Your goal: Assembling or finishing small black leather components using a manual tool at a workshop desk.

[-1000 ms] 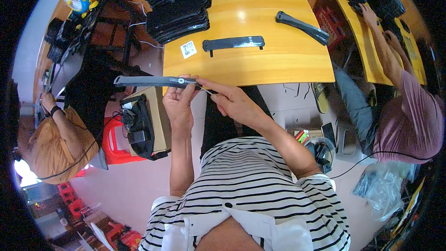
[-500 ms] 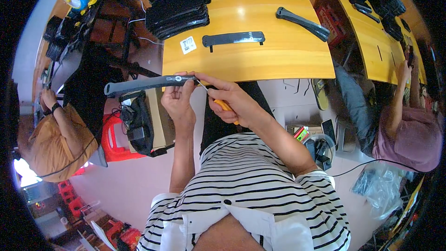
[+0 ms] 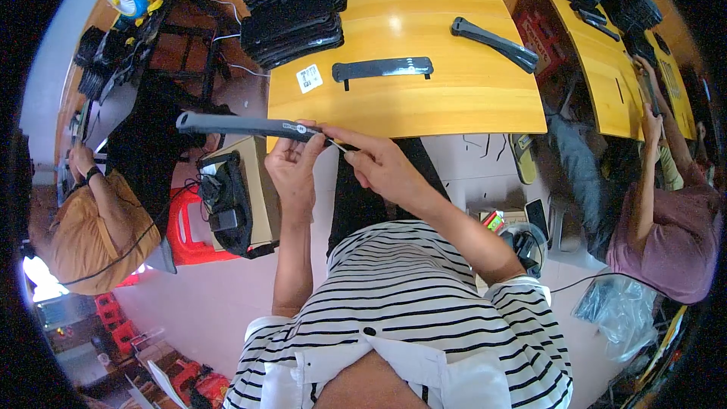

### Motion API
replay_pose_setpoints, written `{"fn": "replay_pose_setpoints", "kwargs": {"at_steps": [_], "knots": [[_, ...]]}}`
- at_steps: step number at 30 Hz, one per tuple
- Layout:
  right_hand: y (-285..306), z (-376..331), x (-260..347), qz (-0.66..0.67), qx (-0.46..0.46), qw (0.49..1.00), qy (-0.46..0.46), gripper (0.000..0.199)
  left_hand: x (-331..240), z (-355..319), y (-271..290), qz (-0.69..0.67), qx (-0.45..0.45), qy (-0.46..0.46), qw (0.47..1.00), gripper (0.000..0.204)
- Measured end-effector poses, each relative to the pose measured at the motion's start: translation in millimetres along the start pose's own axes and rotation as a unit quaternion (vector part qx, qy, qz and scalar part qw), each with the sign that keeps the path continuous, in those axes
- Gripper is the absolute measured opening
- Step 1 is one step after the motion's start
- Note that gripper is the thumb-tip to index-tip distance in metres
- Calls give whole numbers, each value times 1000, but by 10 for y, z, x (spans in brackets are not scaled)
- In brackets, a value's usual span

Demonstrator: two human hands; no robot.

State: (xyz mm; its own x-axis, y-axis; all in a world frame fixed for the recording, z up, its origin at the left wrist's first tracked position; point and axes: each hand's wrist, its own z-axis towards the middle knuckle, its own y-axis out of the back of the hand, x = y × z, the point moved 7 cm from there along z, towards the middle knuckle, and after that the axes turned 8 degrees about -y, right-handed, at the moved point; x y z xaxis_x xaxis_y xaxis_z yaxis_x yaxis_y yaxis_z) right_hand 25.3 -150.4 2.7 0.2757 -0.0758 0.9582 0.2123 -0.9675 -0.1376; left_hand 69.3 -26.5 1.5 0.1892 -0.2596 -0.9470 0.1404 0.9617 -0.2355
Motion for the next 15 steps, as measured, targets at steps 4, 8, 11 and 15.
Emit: {"fn": "replay_pose_setpoints", "kwargs": {"at_steps": [4, 8, 11, 15], "knots": [[-51, -2, -90, 19, -58, 998, 13, 43, -39, -31, -35, 56, -25, -60, 996, 21], [-2, 2, -16, -52, -150, 984, 84, 38, -71, 24, -38, 52, -34, -68, 996, 20], [0, 56, -95, 167, 2, 986, -15, 36, 19, 61, 26, -37, -20, 47, 998, 15], [73, 25, 13, 184, 104, 971, -114, 37, -27, 102, 35, -76, 44, 94, 992, 19]]}}
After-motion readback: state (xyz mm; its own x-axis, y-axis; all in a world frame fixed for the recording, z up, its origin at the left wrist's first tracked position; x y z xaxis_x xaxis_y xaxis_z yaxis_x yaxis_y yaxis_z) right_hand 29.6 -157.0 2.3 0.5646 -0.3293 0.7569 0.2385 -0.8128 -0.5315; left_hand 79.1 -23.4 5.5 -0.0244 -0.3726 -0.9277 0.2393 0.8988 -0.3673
